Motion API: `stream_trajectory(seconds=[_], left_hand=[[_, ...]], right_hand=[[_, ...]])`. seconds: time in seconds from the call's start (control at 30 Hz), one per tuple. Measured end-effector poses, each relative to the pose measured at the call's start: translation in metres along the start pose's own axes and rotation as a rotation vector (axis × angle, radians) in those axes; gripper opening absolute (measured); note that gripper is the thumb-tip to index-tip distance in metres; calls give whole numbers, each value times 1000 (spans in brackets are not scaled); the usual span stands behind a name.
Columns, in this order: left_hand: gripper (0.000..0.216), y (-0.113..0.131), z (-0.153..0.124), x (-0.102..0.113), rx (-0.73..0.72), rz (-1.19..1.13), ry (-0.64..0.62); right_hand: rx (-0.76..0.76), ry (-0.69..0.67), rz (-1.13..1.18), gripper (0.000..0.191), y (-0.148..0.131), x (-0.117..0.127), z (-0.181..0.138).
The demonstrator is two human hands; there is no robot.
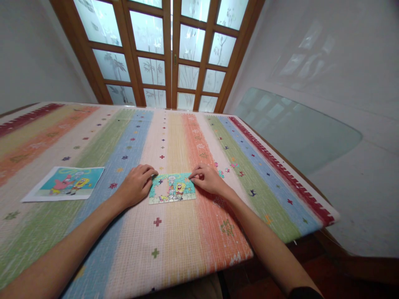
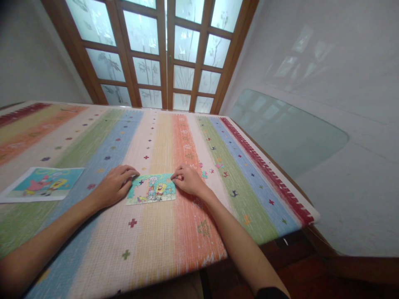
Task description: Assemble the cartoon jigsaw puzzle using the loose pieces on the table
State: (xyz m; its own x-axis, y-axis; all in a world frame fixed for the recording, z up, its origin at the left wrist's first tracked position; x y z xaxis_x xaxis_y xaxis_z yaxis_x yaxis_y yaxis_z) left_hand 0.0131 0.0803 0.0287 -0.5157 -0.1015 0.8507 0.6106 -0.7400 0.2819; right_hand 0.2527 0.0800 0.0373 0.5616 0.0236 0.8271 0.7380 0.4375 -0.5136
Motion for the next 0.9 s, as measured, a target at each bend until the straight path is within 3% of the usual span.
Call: stream_trajectory(seconds=[0.33, 0.53, 0.9], left_hand=[[25, 0, 0, -1, -10, 13, -5], [25, 0, 0, -1, -6, 16, -2], [26, 0, 0, 0, 23, 3, -7]], right_hand=[[11, -22, -47, 1, 1, -3, 2], [19, -27, -78, 21, -1, -2, 1], [19, -23, -58, 6, -2, 0, -1]])
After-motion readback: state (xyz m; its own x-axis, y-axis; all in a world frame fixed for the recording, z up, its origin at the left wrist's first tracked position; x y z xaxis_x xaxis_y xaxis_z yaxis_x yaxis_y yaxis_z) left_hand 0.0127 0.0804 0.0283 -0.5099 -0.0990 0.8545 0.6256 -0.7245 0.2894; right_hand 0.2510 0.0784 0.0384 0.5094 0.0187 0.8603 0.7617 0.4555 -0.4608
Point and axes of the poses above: each hand's wrist, its own z-axis towards the middle knuckle, its own x-axis out of the back of the hand, y = z × x, the point moved 7 cm from there along z, towards the middle knuckle, and after that the axes turned 5 degrees about -z, right-handed, at the moved point
